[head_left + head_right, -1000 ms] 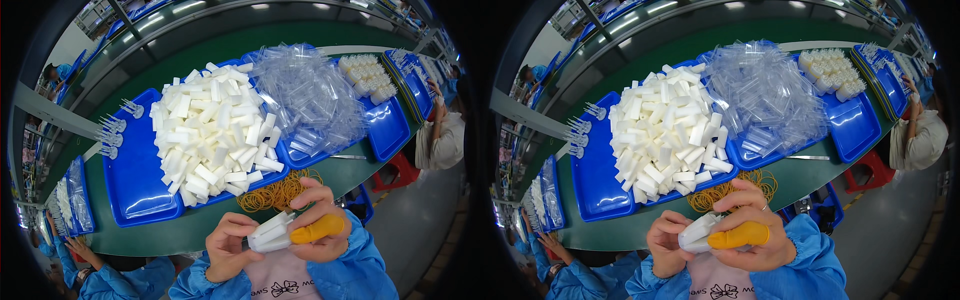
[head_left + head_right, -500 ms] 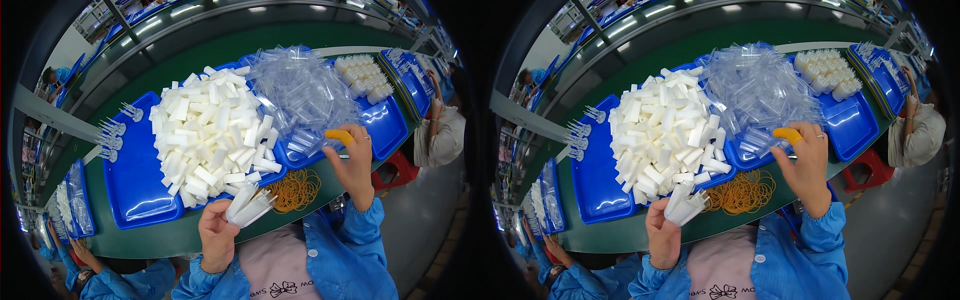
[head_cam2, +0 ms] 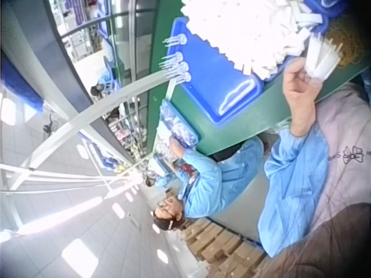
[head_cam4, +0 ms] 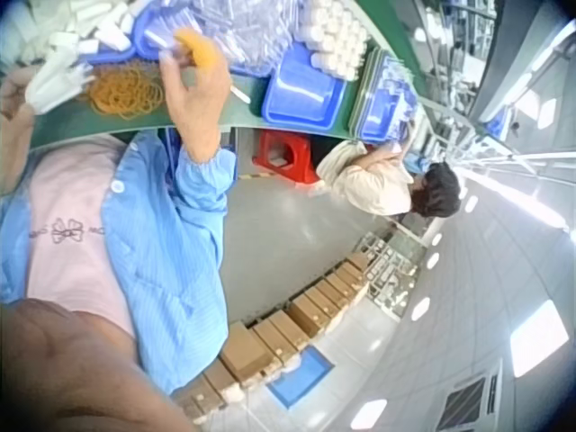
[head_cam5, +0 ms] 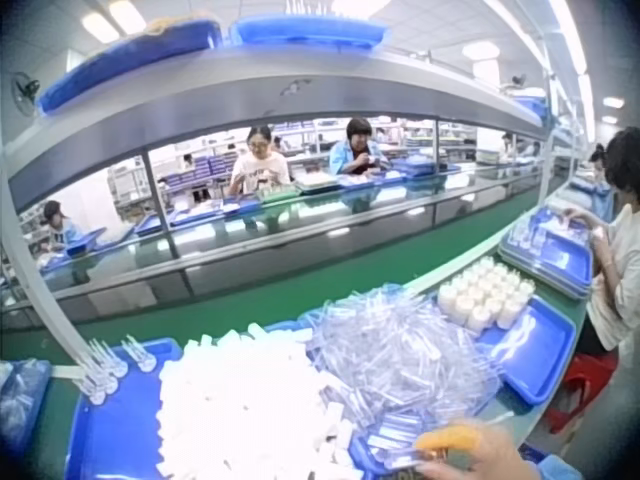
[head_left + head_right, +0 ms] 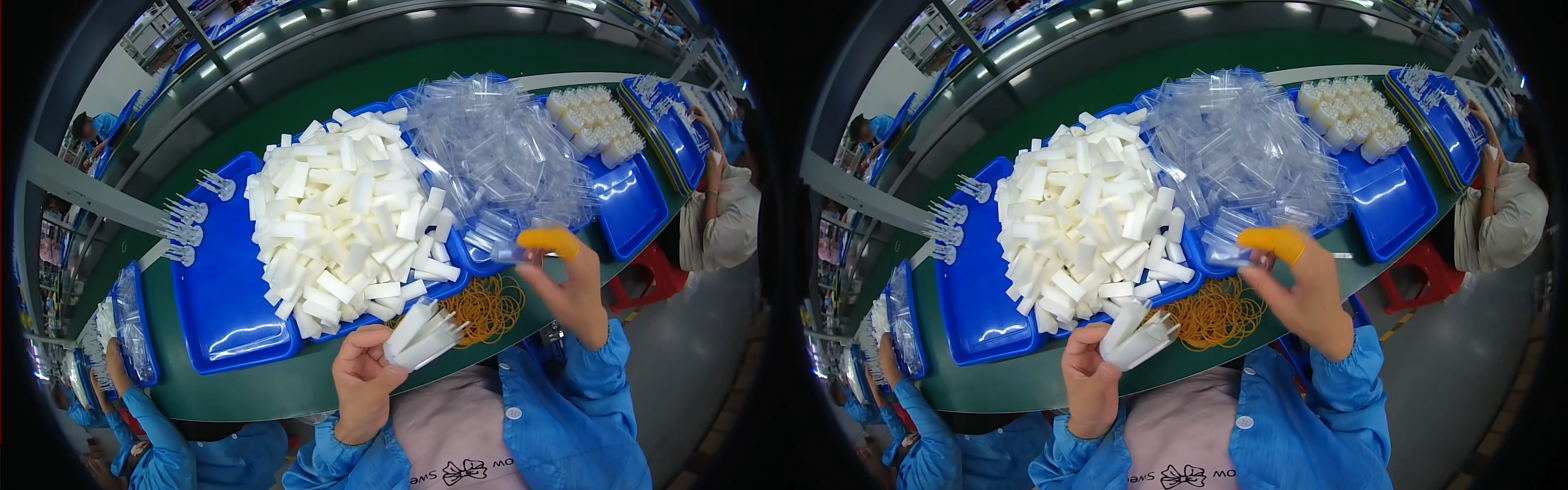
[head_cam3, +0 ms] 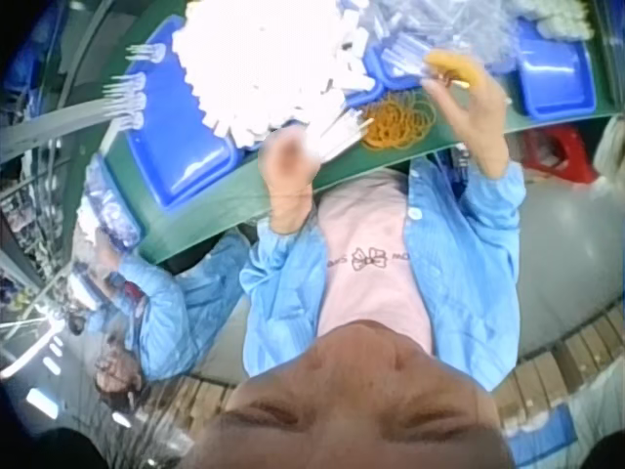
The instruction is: The person assembles small white plastic components by inserting them into cylindrical holders. They use a yellow rubber band to secure the bundle and a metal tool to adjust the fit. The process is repeated for multiple units, which are then placed into a blue tray.
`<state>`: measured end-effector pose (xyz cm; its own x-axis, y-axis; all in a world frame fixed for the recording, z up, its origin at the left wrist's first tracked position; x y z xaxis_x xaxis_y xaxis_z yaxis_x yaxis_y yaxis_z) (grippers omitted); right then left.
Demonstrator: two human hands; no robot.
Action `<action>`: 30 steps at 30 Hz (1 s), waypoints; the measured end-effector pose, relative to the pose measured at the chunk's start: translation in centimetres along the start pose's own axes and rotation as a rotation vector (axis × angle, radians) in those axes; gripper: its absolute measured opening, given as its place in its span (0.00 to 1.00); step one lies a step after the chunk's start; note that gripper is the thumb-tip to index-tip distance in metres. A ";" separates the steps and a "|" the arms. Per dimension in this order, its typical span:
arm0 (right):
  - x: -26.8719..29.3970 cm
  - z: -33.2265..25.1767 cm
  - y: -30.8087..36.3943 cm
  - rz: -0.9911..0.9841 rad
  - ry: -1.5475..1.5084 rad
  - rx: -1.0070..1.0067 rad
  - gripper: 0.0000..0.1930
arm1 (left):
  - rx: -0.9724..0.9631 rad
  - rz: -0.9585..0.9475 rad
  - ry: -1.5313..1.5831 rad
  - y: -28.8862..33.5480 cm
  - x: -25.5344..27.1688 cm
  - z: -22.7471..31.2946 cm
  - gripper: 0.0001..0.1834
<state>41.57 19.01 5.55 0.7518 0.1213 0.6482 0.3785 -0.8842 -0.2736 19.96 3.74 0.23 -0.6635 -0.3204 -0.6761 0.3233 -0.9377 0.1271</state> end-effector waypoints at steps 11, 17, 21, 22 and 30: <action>-0.2 -3.8 1.0 -0.132 -0.390 0.159 0.13 | -0.242 -0.125 -0.610 0.8 -1.4 1.0 0.33; 0.1 -4.7 1.2 -0.213 -0.325 0.281 0.13 | -0.257 -0.183 -0.598 0.9 -2.1 1.6 0.31; -0.2 -4.7 1.5 -0.173 -0.265 0.308 0.14 | -0.298 -0.251 -0.705 1.0 -2.5 1.7 0.31; -0.3 -4.8 1.5 -0.130 -0.268 0.270 0.15 | -0.310 -0.277 -0.746 1.0 -2.9 1.9 0.31; -0.7 -5.7 4.0 0.096 -0.352 0.232 0.13 | -0.229 -0.354 -0.680 0.4 -3.5 1.6 0.27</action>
<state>39.47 12.85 8.08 0.9128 0.2250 0.3408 0.3786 -0.7792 -0.4995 21.32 4.26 3.82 -0.9948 -0.0901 -0.0479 0.0983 -0.9718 -0.2145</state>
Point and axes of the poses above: each hand's wrist, its own y-axis away from the middle knuckle, its own x-axis out of the back of the hand, z = x × y, the point moved 4 cm from there along -y, towards the middle knuckle, and after that the axes turned 9 degrees about y, right-handed, at the moved point
